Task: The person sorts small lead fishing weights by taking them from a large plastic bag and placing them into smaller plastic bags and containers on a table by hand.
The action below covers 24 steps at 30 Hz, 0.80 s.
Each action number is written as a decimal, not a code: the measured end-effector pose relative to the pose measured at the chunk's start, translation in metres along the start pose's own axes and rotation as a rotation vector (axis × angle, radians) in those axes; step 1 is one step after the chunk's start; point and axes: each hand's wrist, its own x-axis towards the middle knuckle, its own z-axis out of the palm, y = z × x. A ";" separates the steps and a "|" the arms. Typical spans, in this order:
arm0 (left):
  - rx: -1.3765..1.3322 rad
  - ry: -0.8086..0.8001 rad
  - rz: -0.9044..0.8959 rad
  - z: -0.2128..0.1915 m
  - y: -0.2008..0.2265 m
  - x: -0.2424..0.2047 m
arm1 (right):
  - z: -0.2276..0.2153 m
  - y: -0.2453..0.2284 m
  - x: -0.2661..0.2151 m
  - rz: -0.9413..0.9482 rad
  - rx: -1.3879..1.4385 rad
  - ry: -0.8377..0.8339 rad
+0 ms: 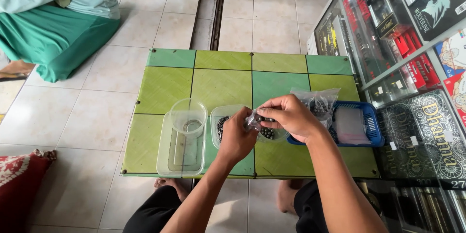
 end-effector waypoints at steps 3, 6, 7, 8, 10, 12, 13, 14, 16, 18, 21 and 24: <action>0.002 0.000 0.012 -0.004 -0.003 -0.001 | 0.005 -0.002 0.003 0.014 0.013 -0.003; 0.000 0.014 -0.005 -0.010 -0.005 -0.004 | 0.011 -0.002 0.000 -0.006 -0.036 -0.015; 0.001 0.021 -0.010 -0.012 -0.005 -0.005 | 0.013 0.000 0.001 -0.003 -0.040 -0.023; 0.016 0.023 -0.006 -0.013 -0.006 -0.005 | 0.014 0.000 0.002 -0.008 -0.055 -0.020; 0.036 0.030 0.004 -0.018 -0.005 -0.004 | 0.017 0.001 0.005 -0.021 -0.070 -0.022; 0.035 0.022 0.010 -0.021 -0.005 -0.005 | 0.021 0.002 0.007 -0.030 -0.089 -0.029; 0.039 0.027 0.009 -0.022 -0.007 -0.005 | 0.024 0.001 0.006 -0.031 -0.088 -0.035; 0.033 0.032 0.005 -0.023 -0.008 -0.005 | 0.027 -0.001 0.006 -0.021 -0.074 -0.027; 0.031 0.040 0.006 -0.025 -0.009 -0.005 | 0.030 -0.003 0.006 -0.017 -0.060 -0.022; 0.019 0.043 0.015 -0.026 -0.007 -0.005 | 0.030 -0.001 0.007 -0.018 -0.071 -0.006; 0.014 0.044 0.013 -0.027 -0.005 -0.005 | 0.031 -0.001 0.007 -0.028 -0.053 -0.005; 0.003 0.044 0.021 -0.029 0.000 -0.005 | 0.028 0.001 0.009 -0.028 -0.043 -0.003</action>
